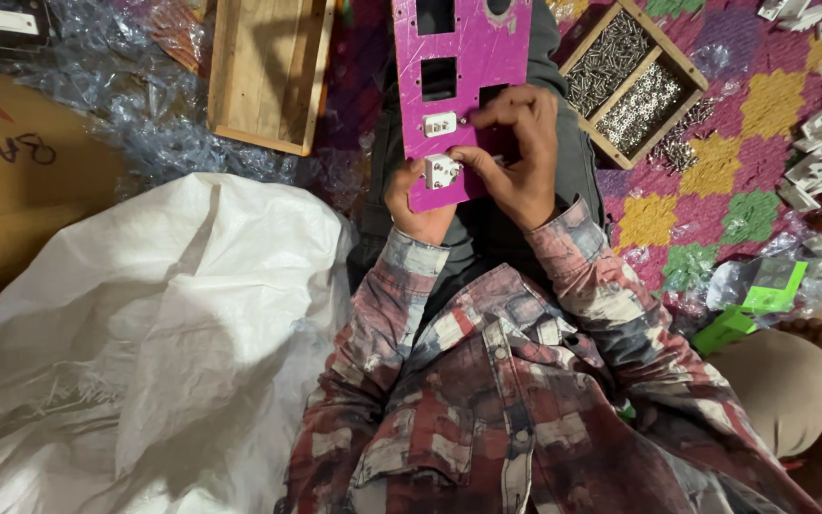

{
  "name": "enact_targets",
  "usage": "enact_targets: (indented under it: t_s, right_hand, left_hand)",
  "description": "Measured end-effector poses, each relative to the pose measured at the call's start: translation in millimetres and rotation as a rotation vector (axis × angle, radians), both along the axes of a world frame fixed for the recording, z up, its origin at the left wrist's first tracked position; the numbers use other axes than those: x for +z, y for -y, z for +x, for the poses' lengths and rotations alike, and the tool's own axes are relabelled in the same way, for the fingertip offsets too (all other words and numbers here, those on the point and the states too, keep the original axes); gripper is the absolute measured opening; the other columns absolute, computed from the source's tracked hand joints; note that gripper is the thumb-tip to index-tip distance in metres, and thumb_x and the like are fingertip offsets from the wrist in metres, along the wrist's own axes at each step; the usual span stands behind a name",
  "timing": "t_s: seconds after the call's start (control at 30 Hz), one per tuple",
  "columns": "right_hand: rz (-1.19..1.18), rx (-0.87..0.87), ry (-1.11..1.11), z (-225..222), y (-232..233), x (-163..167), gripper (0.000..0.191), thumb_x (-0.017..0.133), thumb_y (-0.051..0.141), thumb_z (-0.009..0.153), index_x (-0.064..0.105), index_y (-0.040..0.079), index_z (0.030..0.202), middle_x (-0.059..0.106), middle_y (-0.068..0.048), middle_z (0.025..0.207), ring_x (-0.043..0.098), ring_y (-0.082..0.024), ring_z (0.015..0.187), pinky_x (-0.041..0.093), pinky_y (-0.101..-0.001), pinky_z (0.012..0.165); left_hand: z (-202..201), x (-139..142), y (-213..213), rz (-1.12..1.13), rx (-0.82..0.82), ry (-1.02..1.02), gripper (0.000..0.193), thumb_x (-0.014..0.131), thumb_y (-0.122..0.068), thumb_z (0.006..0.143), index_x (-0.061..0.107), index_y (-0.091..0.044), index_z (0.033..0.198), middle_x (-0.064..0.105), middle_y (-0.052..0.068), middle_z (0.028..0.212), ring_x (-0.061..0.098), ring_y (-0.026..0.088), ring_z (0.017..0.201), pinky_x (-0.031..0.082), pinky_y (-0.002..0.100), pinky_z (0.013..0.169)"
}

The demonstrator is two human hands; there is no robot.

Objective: The person sits on the floor holding a pink panel board on their lap and fits white switch and socket modules into its cutouts, pressing each module into place by hand and picking new modules from piles of parts beside them. They continue fitting modules one at a time across the panel.

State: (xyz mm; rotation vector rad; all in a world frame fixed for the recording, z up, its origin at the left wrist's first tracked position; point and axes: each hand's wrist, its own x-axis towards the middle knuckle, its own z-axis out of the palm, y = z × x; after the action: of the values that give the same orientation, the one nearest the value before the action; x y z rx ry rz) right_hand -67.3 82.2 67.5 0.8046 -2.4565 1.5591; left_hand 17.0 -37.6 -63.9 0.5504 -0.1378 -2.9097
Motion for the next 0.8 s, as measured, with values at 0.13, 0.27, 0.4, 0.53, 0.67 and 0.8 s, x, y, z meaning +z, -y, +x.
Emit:
enact_targets:
  t_s: [0.13,0.27,0.4,0.53,0.67,0.8]
  right_hand:
    - [0.038,0.024,-0.055,0,0,2,0.035,0.094,0.02,0.083,0.079,0.004,0.111,0.061,-0.007,0.113,0.052,-0.027,0.116,0.043,-0.0408,0.104]
    - [0.021,0.025,-0.053,-1,0,2,0.024,0.095,0.02,0.082,0.077,0.007,0.093,0.059,-0.008,0.11,0.053,-0.027,0.113,0.043,-0.0394,0.101]
    - [-0.006,0.001,0.027,-1,0,1,0.031,0.094,0.022,0.083,0.072,0.006,0.098,0.059,-0.007,0.111,0.054,-0.026,0.11,0.044,-0.0371,0.097]
    - [-0.001,0.0,0.062,1,-1,2,0.022,0.083,0.011,0.095,0.074,0.006,0.114,0.061,-0.006,0.112,0.056,-0.025,0.11,0.044,-0.0365,0.1]
    - [0.015,-0.029,-0.021,1,3,3,0.013,0.079,0.005,0.097,0.076,0.007,0.109,0.063,-0.007,0.106,0.057,-0.024,0.105,0.042,-0.0374,0.097]
    - [0.017,-0.054,-0.085,0,6,1,0.013,0.082,0.005,0.095,0.074,0.006,0.106,0.064,-0.007,0.103,0.059,-0.025,0.101,0.042,-0.0368,0.094]
  left_hand:
    - [1,3,0,-0.019,-0.001,-0.014,0.03,0.068,-0.02,0.09,0.065,-0.002,0.114,0.068,0.009,0.109,0.063,0.024,0.107,0.047,0.039,0.101]
    - [1,2,0,-0.013,0.013,-0.032,0.03,0.067,-0.019,0.092,0.065,-0.001,0.116,0.067,0.01,0.111,0.063,0.024,0.11,0.047,0.04,0.103]
    - [-2,1,0,-0.04,0.012,-0.043,0.034,0.066,-0.02,0.091,0.064,0.0,0.119,0.068,0.011,0.114,0.064,0.025,0.111,0.048,0.04,0.103]
    - [-2,5,1,-0.08,-0.008,-0.102,0.035,0.066,-0.018,0.094,0.064,0.0,0.124,0.068,0.011,0.117,0.063,0.026,0.112,0.049,0.041,0.102]
    - [0,10,2,-0.106,-0.039,-0.11,0.038,0.066,-0.018,0.093,0.063,0.0,0.127,0.068,0.01,0.117,0.064,0.024,0.112,0.05,0.04,0.101]
    - [0,9,1,-0.123,-0.038,-0.082,0.039,0.065,-0.017,0.094,0.062,-0.001,0.129,0.067,0.009,0.118,0.063,0.023,0.113,0.049,0.038,0.101]
